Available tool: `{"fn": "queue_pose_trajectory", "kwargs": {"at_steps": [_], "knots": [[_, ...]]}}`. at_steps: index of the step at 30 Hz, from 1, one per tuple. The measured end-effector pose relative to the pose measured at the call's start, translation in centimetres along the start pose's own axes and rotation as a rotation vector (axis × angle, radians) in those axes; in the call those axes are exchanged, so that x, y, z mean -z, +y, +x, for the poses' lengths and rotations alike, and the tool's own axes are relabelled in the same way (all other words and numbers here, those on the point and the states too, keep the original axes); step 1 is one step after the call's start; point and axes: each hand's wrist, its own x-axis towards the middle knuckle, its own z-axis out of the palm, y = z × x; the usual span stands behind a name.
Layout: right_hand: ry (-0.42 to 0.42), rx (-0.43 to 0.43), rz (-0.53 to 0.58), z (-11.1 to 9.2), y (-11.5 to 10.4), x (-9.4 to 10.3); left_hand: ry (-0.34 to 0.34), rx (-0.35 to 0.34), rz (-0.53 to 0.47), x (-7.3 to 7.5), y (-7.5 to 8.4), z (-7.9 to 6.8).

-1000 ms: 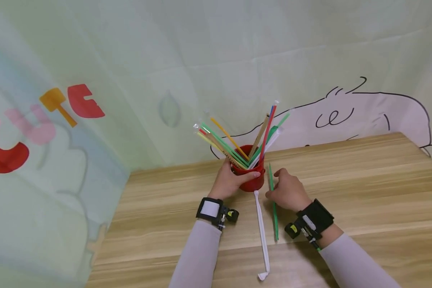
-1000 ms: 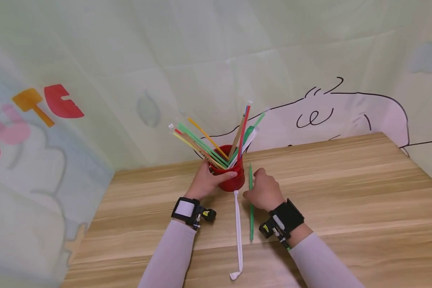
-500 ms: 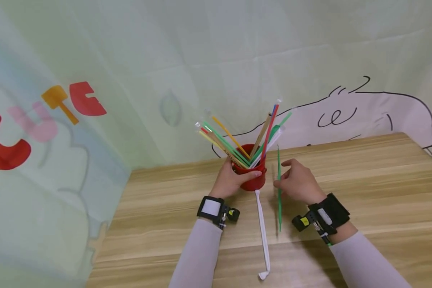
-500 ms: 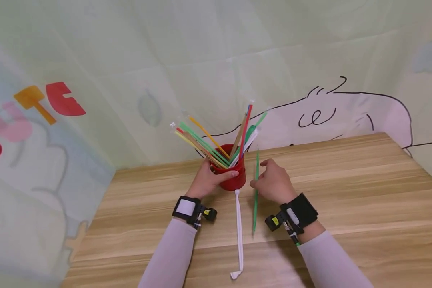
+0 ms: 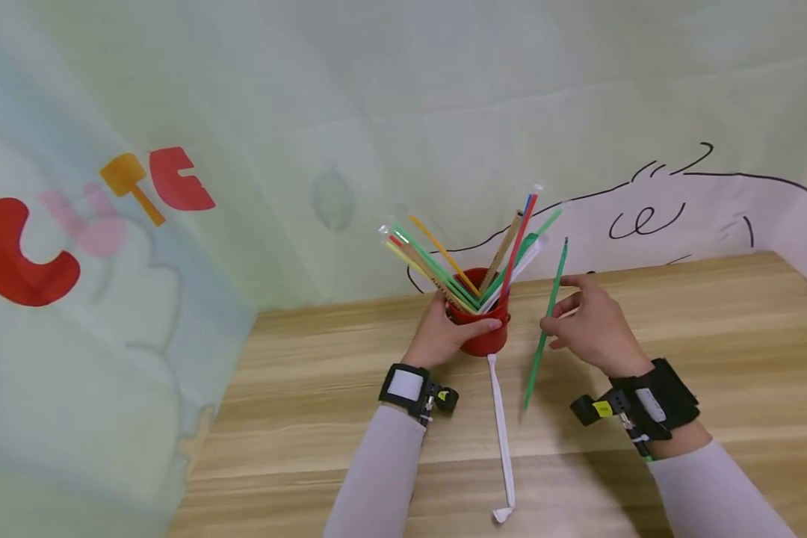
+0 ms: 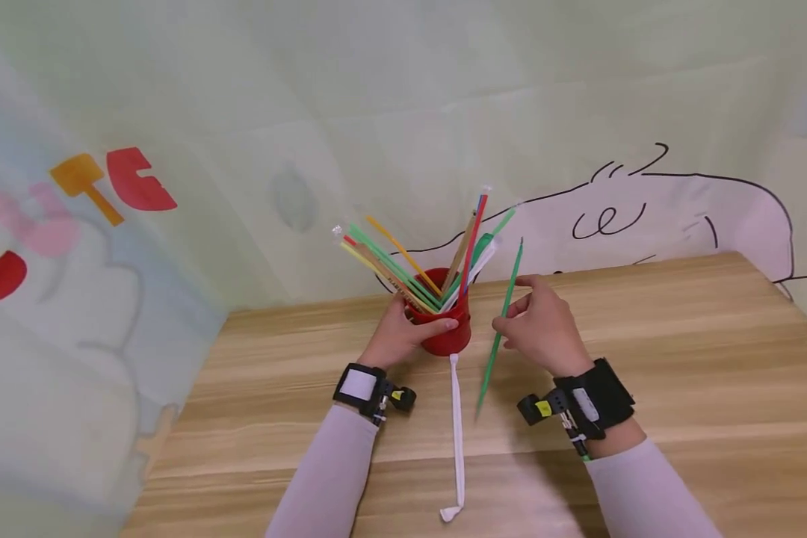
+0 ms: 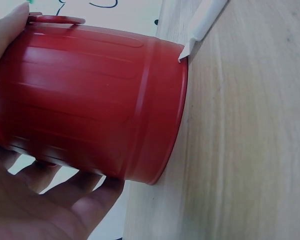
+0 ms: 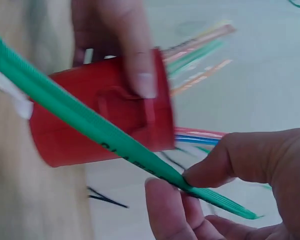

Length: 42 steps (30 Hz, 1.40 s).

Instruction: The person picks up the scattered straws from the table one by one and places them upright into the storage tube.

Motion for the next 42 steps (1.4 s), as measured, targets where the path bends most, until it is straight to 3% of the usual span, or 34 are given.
{"fn": "queue_pose_trajectory", "kwargs": {"at_steps": [6, 20, 28, 36, 42], "knots": [[0.120, 0.080, 0.107, -0.8, -0.6, 1.9, -0.013, 0.002, 0.003, -0.9, 0.0, 0.2], [0.320, 0.209, 0.170, 0.0, -4.6, 4.3, -0.011, 0.000, 0.020, -1.7, 0.1, 0.7], [0.313, 0.238, 0.078, 1.5, -5.5, 2.2, -0.004, 0.018, 0.026, -1.6, 0.1, 0.6], [0.245, 0.215, -0.077, 2.1, -3.7, -1.3, 0.000, -0.002, 0.018, -1.5, 0.1, 0.6], [0.269, 0.211, -0.143, 2.1, -2.3, -3.2, -0.015, 0.008, 0.000, -1.8, 0.2, 0.7]]}}
